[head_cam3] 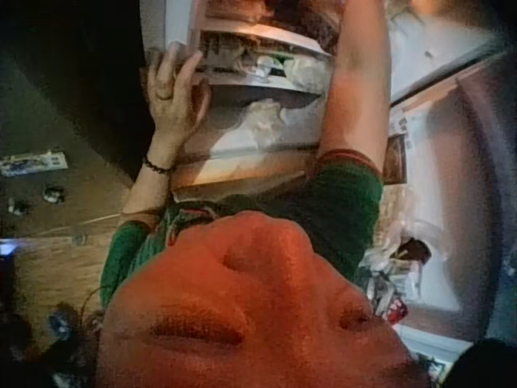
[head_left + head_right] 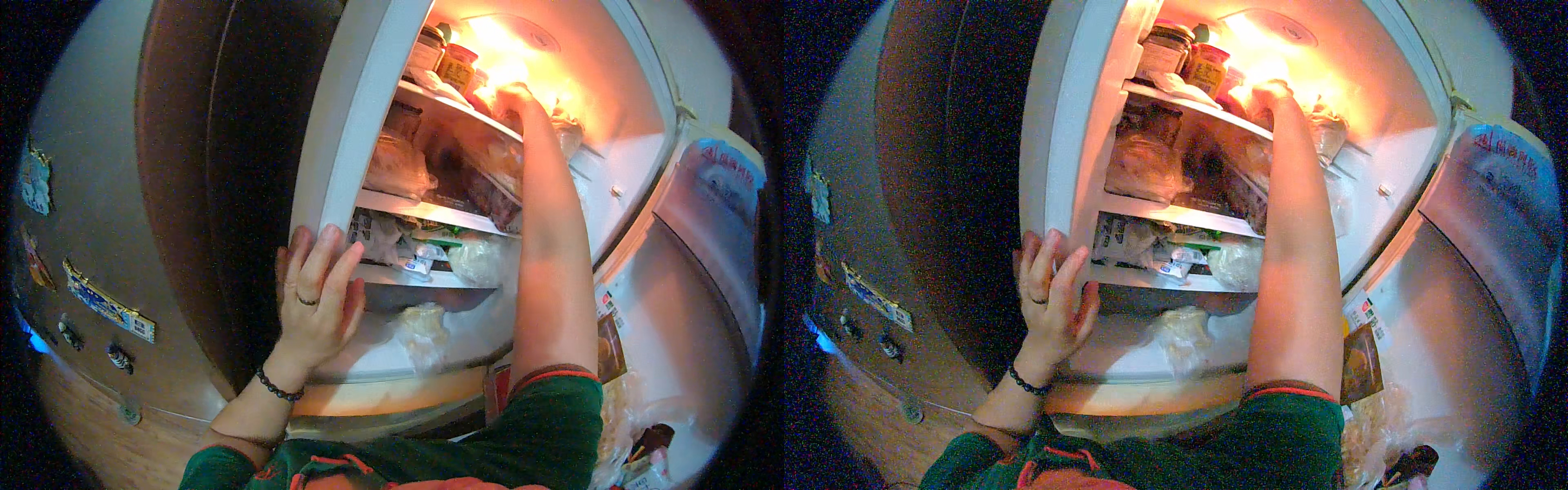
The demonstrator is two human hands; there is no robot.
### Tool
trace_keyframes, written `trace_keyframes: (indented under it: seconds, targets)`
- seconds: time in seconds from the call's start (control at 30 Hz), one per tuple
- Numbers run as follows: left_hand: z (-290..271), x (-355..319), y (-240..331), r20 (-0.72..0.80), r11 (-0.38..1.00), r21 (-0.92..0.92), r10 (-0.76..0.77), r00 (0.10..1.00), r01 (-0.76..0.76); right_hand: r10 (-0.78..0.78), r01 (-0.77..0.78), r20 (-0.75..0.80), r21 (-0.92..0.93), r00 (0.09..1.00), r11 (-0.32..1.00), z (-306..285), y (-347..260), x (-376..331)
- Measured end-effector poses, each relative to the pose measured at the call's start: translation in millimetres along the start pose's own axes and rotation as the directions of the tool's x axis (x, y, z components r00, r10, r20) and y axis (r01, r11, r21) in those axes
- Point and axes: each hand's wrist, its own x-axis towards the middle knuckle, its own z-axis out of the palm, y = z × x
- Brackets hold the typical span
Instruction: The person organizes the refrigerator by moving various food items, including packaged goods and a container of meat, between the fridge shelves and a nearby table. They also clean the refrigerator door seal with a cloth.
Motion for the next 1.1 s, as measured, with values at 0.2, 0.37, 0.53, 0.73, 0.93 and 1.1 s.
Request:
trace_keyframes:
  seconds: [0.2,0.37,0.53,0.73,0.93,1.1]
  targets:
    - [-1.9,0.1,-1.2,-0.011,1.000,0.010,0.016,1.000,-0.016,-0.167,0.154,-0.199,-0.081,0.966,0.985,-19.9,-59.0,-97.8]
    - [-1.4,-2.4,-2.1,-0.041,1.000,-0.013,-0.010,0.999,0.010,-0.486,0.388,-0.121,-0.451,0.866,0.804,-38.3,-87.2,-156.3]
    - [-0.2,-1.5,-0.1,-0.053,0.999,-0.041,-0.005,0.999,0.003,-0.294,0.330,0.156,-0.539,0.943,0.775,-42.7,-56.2,-109.4]
    - [-2.1,-5.2,-3.1,-0.038,0.998,-0.062,0.005,0.999,-0.008,-0.243,0.296,0.181,-0.385,0.953,0.874,-38.7,-59.2,-118.0]
    - [-8.9,-5.6,-5.2,-0.055,1.000,-0.017,0.004,0.998,-0.005,-0.413,0.452,0.215,-0.605,0.885,0.655,-45.9,-109.7,-161.1]
    - [-2.1,-0.7,2.8,-0.049,0.992,-0.120,0.026,0.998,-0.032,-0.339,0.362,0.441,0.034,0.831,0.932,-99.0,-7.0,-103.1]
